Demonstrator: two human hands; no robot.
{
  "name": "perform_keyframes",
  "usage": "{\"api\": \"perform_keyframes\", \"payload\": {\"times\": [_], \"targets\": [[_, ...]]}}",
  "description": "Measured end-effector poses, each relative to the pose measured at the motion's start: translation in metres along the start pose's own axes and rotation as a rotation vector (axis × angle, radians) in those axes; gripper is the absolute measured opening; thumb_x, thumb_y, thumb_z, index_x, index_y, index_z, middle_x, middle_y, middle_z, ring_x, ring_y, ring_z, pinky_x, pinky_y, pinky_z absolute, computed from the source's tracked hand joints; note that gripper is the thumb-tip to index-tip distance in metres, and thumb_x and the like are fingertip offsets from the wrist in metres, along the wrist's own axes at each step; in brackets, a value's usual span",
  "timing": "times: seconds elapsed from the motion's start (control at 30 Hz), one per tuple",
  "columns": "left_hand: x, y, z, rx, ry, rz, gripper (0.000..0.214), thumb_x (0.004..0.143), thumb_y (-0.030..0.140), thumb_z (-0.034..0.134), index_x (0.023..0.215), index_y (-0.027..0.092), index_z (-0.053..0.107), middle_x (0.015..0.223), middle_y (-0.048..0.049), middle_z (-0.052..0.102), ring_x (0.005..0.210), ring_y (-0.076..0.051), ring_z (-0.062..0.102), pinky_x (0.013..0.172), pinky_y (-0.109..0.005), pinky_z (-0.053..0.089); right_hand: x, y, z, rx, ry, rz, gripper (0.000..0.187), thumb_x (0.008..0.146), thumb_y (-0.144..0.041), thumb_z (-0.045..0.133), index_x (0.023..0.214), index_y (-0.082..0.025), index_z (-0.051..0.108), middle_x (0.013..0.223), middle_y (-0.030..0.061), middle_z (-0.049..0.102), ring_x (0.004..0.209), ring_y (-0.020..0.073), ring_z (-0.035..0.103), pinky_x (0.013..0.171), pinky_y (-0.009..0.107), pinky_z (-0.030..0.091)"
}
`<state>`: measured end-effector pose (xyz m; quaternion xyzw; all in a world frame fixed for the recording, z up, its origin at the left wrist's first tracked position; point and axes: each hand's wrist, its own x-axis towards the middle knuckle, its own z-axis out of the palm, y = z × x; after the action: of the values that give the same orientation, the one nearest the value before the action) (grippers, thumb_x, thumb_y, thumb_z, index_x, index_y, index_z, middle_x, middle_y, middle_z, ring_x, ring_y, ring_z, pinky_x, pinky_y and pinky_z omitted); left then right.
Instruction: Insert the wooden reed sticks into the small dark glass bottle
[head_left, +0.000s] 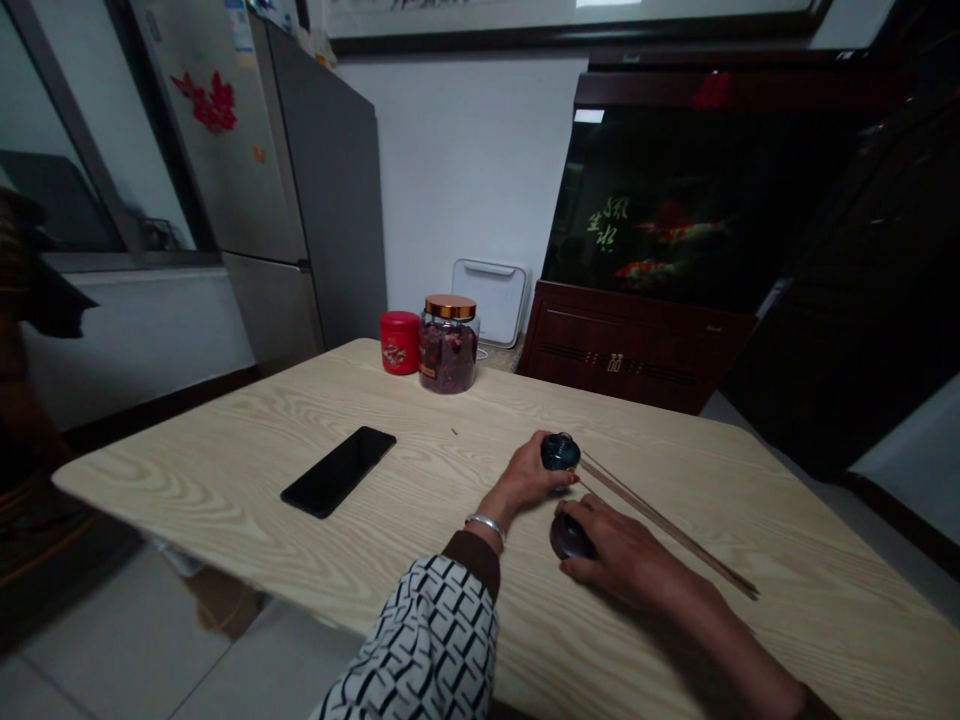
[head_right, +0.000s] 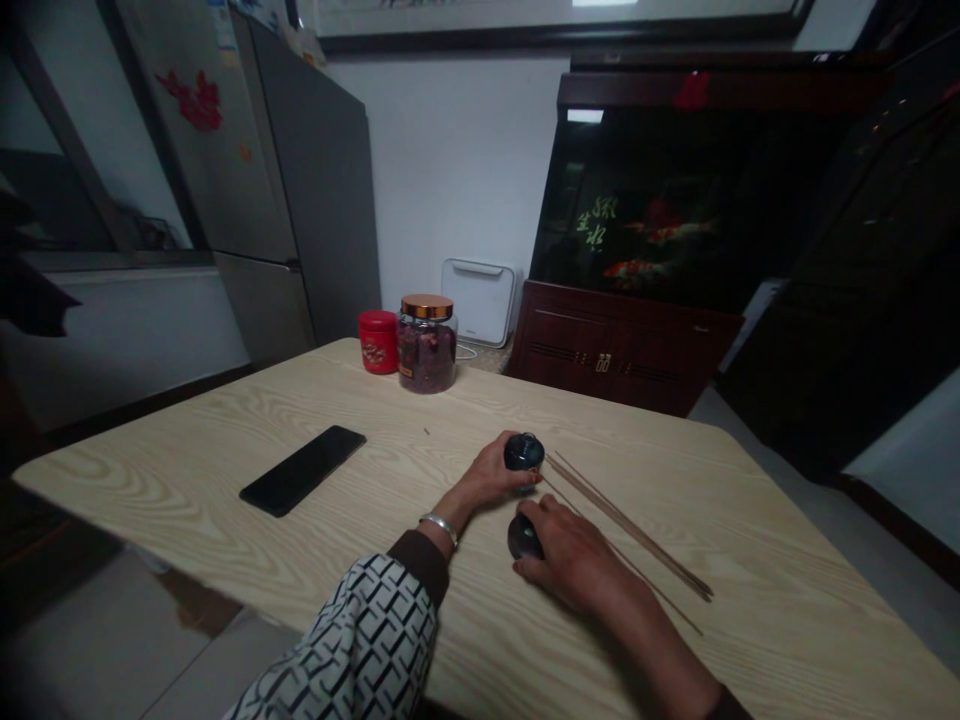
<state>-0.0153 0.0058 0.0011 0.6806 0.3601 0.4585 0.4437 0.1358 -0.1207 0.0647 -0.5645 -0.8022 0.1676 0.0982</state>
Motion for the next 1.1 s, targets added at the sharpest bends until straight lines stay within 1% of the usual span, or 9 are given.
{"api": "perform_keyframes", "payload": {"times": [0.13,0.3,0.4,0.5,0.63,0.83,0.93,1.03,1.1], "targets": [[-0.001,0.0,0.0,0.007,-0.011,-0.007,0.068,0.063,0.034,0.087,0.122,0.016,0.058,0.107,-0.0082,0.068,0.097,-0.022,0.063,0.086,-0.033,0.05,0.012,0.016,-0.022,0.362,0.086,-0.049,0.05,0.068,-0.033,0.078,0.115,-0.029,0.062,0.109,0.0052,0.067,0.095,0.0259,0.064,0.083,0.038,0.051],[-0.001,0.0,0.0,0.021,-0.014,-0.038,0.071,0.062,0.033,0.087,0.124,0.017,0.057,0.11,-0.0092,0.068,0.098,-0.023,0.063,0.086,-0.034,0.05,0.048,0.019,-0.049,0.947,0.504,-0.061,0.055,0.075,-0.043,0.077,0.124,-0.03,0.056,0.108,0.0032,0.066,0.101,0.022,0.064,0.09,0.037,0.051],[0.0,-0.001,0.0,0.026,-0.006,-0.028,0.072,0.061,0.035,0.088,0.123,0.017,0.057,0.109,-0.0097,0.068,0.098,-0.024,0.062,0.087,-0.035,0.049,0.077,0.017,-0.044,1.145,0.664,-0.01,0.053,0.067,-0.043,0.082,0.111,-0.028,0.058,0.102,0.0016,0.068,0.099,0.0217,0.067,0.093,0.039,0.051],[0.0,-0.003,0.0,0.016,-0.017,-0.014,0.072,0.061,0.036,0.088,0.123,0.017,0.057,0.109,-0.0097,0.067,0.096,-0.023,0.062,0.084,-0.035,0.049,0.098,0.02,-0.031,1.227,0.701,0.018,0.054,0.06,-0.043,0.087,0.1,-0.026,0.054,0.096,0.0011,0.069,0.093,0.0215,0.069,0.094,0.041,0.052],[0.0,-0.002,-0.001,0.035,-0.012,-0.004,0.07,0.061,0.038,0.088,0.121,0.017,0.058,0.107,-0.0087,0.067,0.092,-0.022,0.062,0.081,-0.034,0.049,0.104,0.023,-0.019,1.108,0.7,-0.01,0.051,0.061,-0.045,0.087,0.092,-0.024,0.053,0.104,0.0047,0.07,0.098,0.0235,0.068,0.095,0.044,0.052],[0.0,0.0,-0.001,0.031,-0.019,-0.033,0.071,0.061,0.039,0.087,0.121,0.017,0.058,0.104,-0.0088,0.068,0.091,-0.023,0.062,0.078,-0.032,0.049,0.098,0.029,-0.018,0.906,0.613,-0.097,0.046,0.068,-0.048,0.083,0.09,-0.024,0.05,0.116,0.0097,0.067,0.105,0.0258,0.065,0.091,0.043,0.053],[0.001,0.0,-0.001,0.024,-0.02,-0.037,0.073,0.06,0.038,0.087,0.123,0.017,0.058,0.106,-0.0092,0.068,0.091,-0.023,0.062,0.078,-0.032,0.048,0.096,0.035,-0.024,0.697,0.552,-0.107,0.047,0.073,-0.047,0.077,0.107,-0.024,0.054,0.118,0.0106,0.066,0.109,0.0276,0.064,0.09,0.044,0.052],[0.001,0.0,-0.001,0.013,-0.027,-0.032,0.073,0.06,0.038,0.087,0.123,0.017,0.058,0.105,-0.0086,0.068,0.089,-0.022,0.062,0.075,-0.03,0.048,0.093,0.038,-0.04,0.411,0.433,-0.099,0.064,0.079,-0.045,0.071,0.137,-0.027,0.048,0.122,0.0099,0.066,0.109,0.0279,0.064,0.091,0.044,0.05],[0.0,0.0,-0.001,0.015,-0.027,-0.029,0.072,0.06,0.038,0.087,0.123,0.017,0.058,0.102,-0.0074,0.068,0.087,-0.021,0.062,0.074,-0.03,0.048,0.092,0.035,-0.054,0.222,0.359,-0.117,0.063,0.08,-0.045,0.068,0.139,-0.029,0.051,0.126,0.0092,0.066,0.107,0.0276,0.065,0.093,0.043,0.048]]}}
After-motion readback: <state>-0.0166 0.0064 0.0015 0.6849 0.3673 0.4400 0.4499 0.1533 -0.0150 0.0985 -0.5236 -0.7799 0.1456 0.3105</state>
